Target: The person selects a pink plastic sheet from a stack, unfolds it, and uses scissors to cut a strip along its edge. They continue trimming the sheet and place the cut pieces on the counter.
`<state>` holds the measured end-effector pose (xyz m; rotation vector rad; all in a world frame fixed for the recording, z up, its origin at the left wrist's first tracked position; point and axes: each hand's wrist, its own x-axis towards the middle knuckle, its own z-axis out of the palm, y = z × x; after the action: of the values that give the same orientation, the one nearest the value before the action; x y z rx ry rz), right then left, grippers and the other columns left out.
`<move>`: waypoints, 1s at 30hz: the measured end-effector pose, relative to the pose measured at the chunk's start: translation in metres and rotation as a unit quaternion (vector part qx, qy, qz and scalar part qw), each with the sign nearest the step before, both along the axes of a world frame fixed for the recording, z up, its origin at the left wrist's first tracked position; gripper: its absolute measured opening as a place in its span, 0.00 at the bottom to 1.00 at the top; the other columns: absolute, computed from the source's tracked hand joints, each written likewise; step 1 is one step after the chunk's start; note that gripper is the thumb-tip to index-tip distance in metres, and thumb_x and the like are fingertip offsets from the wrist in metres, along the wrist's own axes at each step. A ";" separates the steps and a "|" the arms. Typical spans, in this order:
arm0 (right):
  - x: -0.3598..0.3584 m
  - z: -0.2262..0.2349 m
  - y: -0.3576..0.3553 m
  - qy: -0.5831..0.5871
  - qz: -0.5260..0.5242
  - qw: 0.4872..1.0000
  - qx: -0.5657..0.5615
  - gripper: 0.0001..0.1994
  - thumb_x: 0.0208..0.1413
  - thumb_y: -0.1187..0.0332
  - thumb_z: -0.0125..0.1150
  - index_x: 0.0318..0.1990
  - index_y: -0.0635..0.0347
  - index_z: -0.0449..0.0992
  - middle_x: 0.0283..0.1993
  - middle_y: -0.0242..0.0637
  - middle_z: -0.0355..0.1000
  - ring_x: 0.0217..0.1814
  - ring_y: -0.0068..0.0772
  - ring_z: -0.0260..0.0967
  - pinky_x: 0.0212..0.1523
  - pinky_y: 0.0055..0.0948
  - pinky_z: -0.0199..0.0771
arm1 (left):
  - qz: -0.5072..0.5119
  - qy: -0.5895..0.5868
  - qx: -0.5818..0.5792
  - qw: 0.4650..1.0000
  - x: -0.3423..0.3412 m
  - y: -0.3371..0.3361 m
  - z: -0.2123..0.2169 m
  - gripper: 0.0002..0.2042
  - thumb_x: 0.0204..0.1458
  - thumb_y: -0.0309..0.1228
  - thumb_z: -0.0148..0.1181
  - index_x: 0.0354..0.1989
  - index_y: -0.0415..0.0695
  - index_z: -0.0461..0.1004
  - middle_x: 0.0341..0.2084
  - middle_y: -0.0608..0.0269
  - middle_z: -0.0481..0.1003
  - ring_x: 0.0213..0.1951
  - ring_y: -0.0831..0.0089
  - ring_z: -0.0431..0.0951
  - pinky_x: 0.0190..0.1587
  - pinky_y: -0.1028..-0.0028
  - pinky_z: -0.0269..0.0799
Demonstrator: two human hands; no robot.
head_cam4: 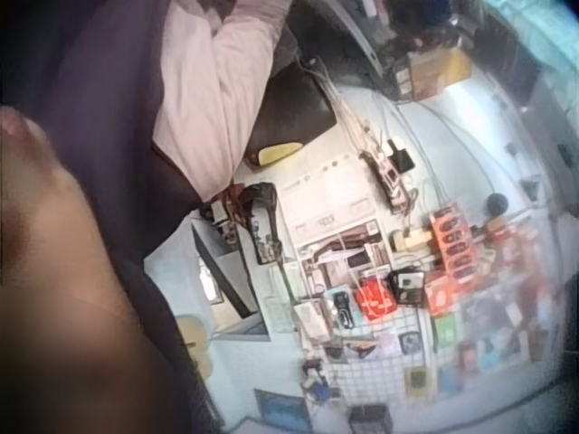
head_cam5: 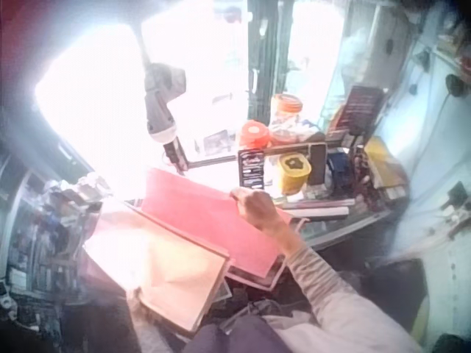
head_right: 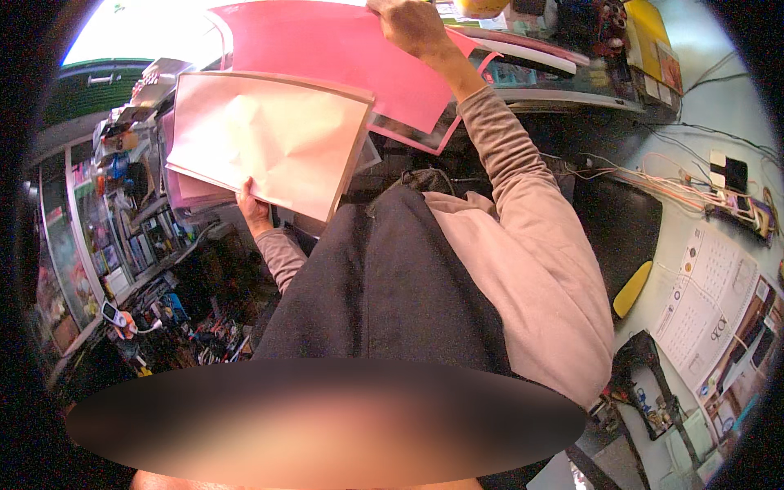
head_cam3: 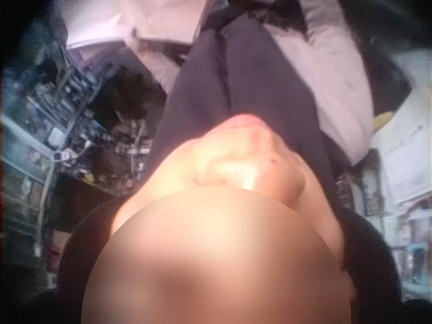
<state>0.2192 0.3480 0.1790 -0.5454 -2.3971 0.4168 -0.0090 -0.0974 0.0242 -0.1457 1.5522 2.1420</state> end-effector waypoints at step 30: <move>-0.163 -0.086 -0.031 -0.089 0.030 0.954 -0.284 0.17 0.57 0.57 0.54 0.49 0.50 0.79 0.45 0.49 0.79 0.51 0.52 0.77 0.53 0.50 0.75 | 0.012 0.028 -0.051 0.998 0.077 0.105 0.044 0.22 0.58 0.31 0.65 0.59 0.38 0.67 0.55 0.56 0.71 0.46 0.68 0.78 0.35 0.70 0.82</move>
<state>0.0564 0.3170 0.0929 -0.7855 -2.4561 1.1462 0.0684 0.0076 0.0680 -0.1390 1.7016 2.1014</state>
